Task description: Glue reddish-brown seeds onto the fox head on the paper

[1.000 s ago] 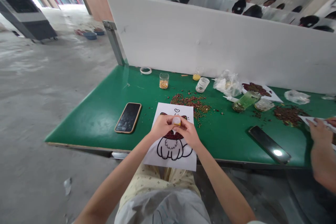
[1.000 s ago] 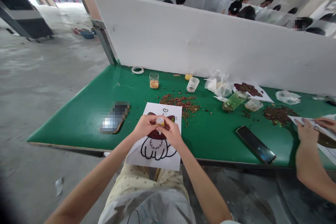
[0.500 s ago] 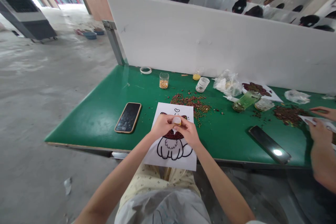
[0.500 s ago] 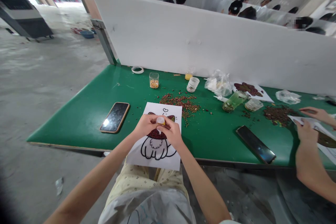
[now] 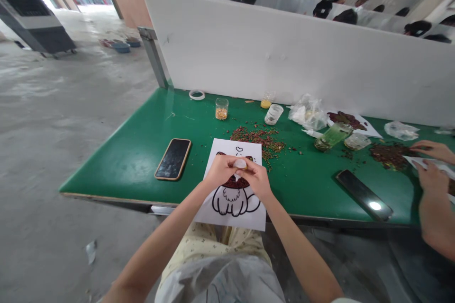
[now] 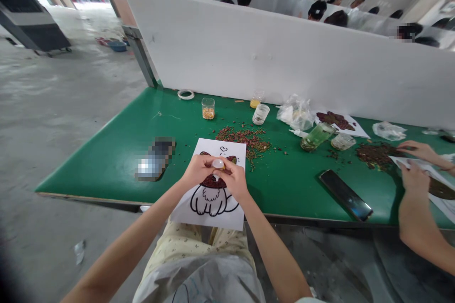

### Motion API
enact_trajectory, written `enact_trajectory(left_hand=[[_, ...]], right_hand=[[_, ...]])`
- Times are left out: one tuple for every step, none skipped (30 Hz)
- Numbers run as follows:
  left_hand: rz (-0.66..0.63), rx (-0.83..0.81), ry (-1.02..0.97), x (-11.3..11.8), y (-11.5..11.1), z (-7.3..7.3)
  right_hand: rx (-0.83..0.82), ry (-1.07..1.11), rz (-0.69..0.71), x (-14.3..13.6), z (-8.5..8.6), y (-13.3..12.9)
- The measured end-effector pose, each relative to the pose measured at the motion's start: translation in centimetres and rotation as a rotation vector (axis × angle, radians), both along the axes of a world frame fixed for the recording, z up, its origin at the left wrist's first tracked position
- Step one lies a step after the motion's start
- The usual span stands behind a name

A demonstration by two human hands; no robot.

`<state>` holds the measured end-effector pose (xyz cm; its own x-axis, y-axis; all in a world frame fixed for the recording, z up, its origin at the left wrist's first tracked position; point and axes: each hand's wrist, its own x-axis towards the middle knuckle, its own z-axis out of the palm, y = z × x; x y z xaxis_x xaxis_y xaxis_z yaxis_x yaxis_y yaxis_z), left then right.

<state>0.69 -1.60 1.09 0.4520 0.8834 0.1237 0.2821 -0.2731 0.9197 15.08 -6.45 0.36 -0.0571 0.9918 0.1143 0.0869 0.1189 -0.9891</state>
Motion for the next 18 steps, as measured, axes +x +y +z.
enact_trajectory(left_hand=[[-0.002,0.001,0.002,0.0,0.0,0.1],[-0.004,0.002,0.003,0.0,-0.1,0.2],[-0.005,0.003,0.003,0.0,-0.2,0.3],[-0.005,0.005,0.001,0.0,-0.2,0.5],[-0.002,0.008,-0.004,0.0,-0.3,0.7],[0.002,0.010,-0.013,0.0,-0.3,0.9],[0.000,0.008,-0.028,-0.1,-0.4,1.1],[-0.011,-0.001,-0.049,-0.2,-0.4,1.3],[-0.035,-0.017,-0.070,-0.3,-0.3,1.5],[-0.068,-0.040,-0.090,-0.4,-0.3,1.7],[-0.106,-0.068,-0.104,-0.5,-0.2,1.9],[-0.142,-0.096,-0.112,-0.6,-0.1,2.0],[-0.169,-0.121,-0.118,-0.7,0.0,2.1],[-0.186,-0.142,-0.125,-0.7,0.0,2.2],[-0.195,-0.162,-0.135,-0.7,0.1,2.2],[-0.198,-0.181,-0.150,-0.6,0.1,2.2],[-0.199,-0.200,-0.165,-0.6,0.1,2.1],[-0.197,-0.219,-0.183,-0.5,0.1,1.9]], right_hand=[[0.003,-0.008,-0.003,0.0,0.1,-0.1],[0.007,-0.019,-0.007,0.0,0.1,-0.1],[0.013,-0.030,-0.015,0.0,0.2,-0.2],[0.017,-0.039,-0.024,0.0,0.2,-0.2],[0.019,-0.044,-0.030,0.0,0.2,-0.2],[0.017,-0.042,-0.028,0.0,0.3,-0.2],[0.010,-0.029,-0.019,0.1,0.4,-0.2],[0.005,-0.006,-0.001,0.2,0.6,-0.1],[0.001,0.020,0.030,0.3,0.8,-0.1],[-0.001,0.044,0.072,0.4,1.1,-0.1],[0.001,0.063,0.117,0.6,1.5,0.0],[0.007,0.076,0.158,0.7,1.9,0.0],[0.016,0.086,0.194,0.8,2.2,0.1],[0.026,0.095,0.216,0.9,2.6,0.1],[0.037,0.104,0.224,1.0,2.8,0.2],[0.048,0.112,0.216,1.1,2.9,0.3],[0.055,0.120,0.198,1.2,3.0,0.3],[0.054,0.125,0.179,1.3,3.0,0.4]])
